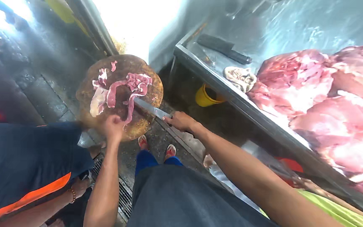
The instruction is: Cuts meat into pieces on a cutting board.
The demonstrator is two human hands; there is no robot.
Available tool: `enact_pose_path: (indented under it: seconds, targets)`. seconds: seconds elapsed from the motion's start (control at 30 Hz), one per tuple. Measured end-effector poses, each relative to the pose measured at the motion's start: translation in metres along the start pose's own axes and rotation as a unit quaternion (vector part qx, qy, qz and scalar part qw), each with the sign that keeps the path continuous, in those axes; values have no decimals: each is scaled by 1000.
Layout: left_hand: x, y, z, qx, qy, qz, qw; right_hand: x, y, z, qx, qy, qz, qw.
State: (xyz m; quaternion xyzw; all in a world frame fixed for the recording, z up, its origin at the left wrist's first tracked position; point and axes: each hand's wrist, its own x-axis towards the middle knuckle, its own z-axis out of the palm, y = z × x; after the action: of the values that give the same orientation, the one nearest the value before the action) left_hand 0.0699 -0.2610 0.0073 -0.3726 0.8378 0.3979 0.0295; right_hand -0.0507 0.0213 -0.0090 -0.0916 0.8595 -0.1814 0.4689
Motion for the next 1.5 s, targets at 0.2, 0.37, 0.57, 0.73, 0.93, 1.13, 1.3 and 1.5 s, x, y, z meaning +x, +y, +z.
enact_pose_path:
  seconds: [0.2,0.37,0.57,0.73,0.93,1.13,1.3,1.5]
  targets:
    - [79,53,-12,-144,-68,158,975,8,-19,-25,53,97,24,994]
    - [149,26,-5,216,35,138,966,2,55,61,105,7,88,991]
    - [173,31,18,307,14,150,940,-33,75,118,218,16,115,969]
    - [135,75,-34,150,-77,144,975,-39,87,138,246,28,108,963]
    - [71,146,-57,13,-146,157,977,-38,94,139,260,16,76,963]
    - [43,176,-41,-98,-136,166,972,-34,128,140,286,-3,53,957]
    - [18,165,-25,-140,-144,150,968,-37,149,135,272,-19,71,959]
    - [33,39,10,51,-220,102,969,-43,151,138,259,28,88,961]
